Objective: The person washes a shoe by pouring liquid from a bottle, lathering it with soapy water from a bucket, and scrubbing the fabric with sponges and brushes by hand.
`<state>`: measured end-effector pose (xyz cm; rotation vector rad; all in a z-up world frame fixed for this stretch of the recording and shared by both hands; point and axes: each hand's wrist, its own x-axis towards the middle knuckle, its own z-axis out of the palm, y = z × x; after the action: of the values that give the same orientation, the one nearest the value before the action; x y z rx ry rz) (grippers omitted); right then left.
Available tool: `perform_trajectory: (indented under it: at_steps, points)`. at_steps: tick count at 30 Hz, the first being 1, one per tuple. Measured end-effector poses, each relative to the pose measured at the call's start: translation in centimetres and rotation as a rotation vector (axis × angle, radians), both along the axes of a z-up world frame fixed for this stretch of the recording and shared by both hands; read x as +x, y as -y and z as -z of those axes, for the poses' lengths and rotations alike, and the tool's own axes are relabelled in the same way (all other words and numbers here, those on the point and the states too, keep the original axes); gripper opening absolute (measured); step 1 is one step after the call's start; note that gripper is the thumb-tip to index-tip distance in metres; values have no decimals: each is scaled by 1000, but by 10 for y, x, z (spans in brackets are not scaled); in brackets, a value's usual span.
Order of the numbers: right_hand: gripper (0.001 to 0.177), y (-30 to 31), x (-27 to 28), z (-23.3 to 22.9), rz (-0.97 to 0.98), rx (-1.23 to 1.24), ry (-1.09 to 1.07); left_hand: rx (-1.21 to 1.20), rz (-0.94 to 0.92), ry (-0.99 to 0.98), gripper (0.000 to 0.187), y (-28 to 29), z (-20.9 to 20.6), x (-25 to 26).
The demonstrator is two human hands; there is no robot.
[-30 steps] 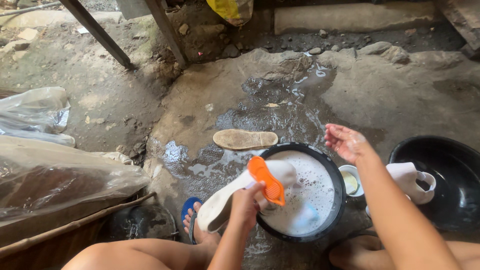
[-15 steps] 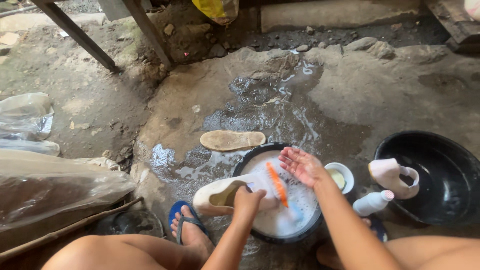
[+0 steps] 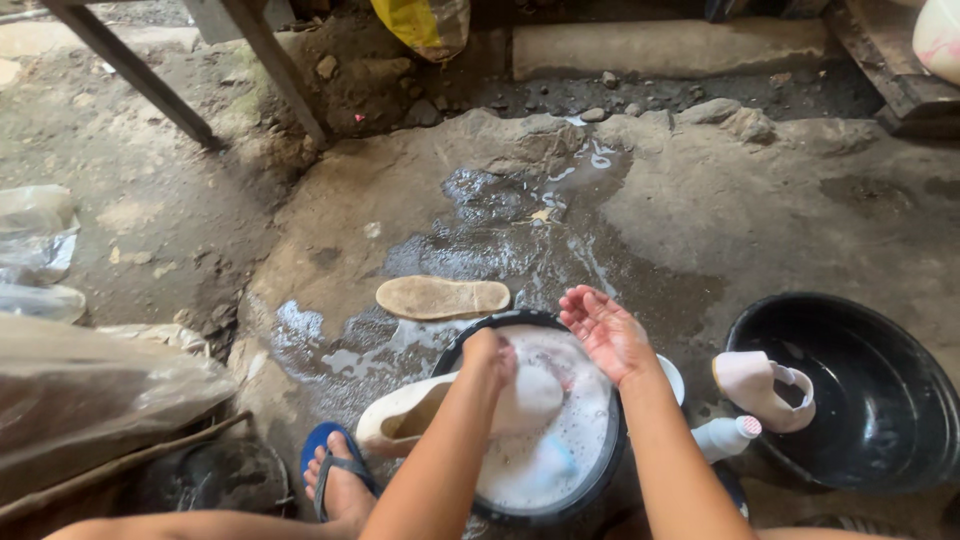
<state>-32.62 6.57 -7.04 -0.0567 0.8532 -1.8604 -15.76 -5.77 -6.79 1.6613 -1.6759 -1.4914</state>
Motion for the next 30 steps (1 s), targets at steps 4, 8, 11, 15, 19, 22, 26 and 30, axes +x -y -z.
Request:
perform_trajectory:
  at_steps: [4,8,11,15,19,22,26,30]
  points:
    - [24,5,-13,7,2,86,-18,251,-193,135,22,11,68,-17]
    - [26,12,-34,33,-7,179,-62,579,-302,-146,22,-4,93,-11]
    - [25,22,-50,74,-105,286,-178,667,-331,-460,21,-15,77,-31]
    - [24,35,-67,144,-242,378,-225,724,-118,-752,22,-26,33,-82]
    - [27,47,-73,167,-174,447,-258,571,187,-627,21,-24,2,-100]
    - [26,50,-71,134,-300,622,-399,575,41,-339,25,-7,-5,-74]
    - [33,32,-68,81,-387,626,-390,303,49,-317,30,15,15,-13]
    - [34,21,-69,59,-373,547,-324,426,-53,-456,31,24,11,35]
